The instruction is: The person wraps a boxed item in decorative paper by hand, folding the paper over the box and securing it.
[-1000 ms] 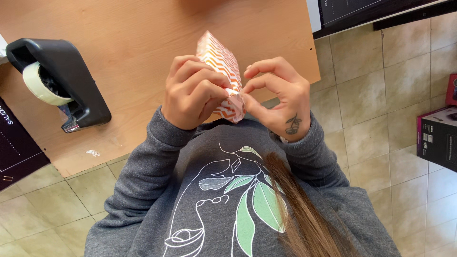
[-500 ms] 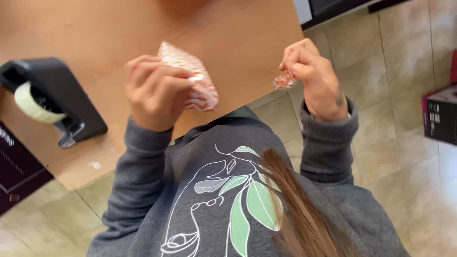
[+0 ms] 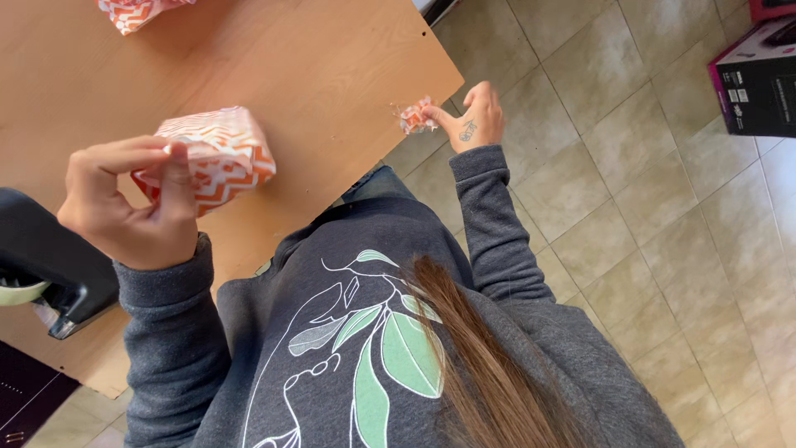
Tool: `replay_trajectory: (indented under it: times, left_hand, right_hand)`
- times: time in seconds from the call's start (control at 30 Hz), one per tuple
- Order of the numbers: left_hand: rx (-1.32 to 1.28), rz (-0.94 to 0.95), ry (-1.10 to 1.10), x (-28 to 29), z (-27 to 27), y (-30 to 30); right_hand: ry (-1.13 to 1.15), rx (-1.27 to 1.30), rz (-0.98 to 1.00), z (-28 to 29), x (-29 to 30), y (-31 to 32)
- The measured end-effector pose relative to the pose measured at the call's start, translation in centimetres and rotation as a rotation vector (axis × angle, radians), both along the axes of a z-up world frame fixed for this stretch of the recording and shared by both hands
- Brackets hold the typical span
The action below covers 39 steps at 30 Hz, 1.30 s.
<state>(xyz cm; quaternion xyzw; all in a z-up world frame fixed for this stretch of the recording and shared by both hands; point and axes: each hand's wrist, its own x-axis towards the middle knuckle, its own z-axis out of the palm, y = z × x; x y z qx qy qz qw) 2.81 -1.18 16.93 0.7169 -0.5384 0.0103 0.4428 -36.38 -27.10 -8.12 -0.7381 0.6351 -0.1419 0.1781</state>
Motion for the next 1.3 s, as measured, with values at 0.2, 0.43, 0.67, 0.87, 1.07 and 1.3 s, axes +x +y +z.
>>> replay_trajectory:
  times: [0.2,0.43,0.67,0.87,1.07,1.3]
  left_hand:
    - [-0.044,0.278,0.505,-0.4,-1.3,-1.6]
    - [-0.250,0.560,1.196,6.1,-15.5,-3.3]
    - [0.027,0.641,0.231,1.4,-16.6,-0.8]
    - [0.656,0.435,0.114,-4.9,-18.7,-0.8]
    - [0.607,0.406,0.317,-3.1,-17.2,-0.2]
    - [0.289,0.307,0.650,-1.8,-15.3,2.8]
  right_hand:
    - [-0.559,0.312,0.550,12.4,8.8,3.6]
    - [-0.575,0.428,1.092,6.6,18.8,5.9]
    - [-0.223,0.648,0.900,6.3,21.0,3.5]
    - [-0.417,0.826,0.743,1.4,19.3,1.1]
    - [-0.256,0.427,0.529,2.8,16.5,0.4]
    - [0.046,-0.376,1.110,1.9,15.6,0.1]
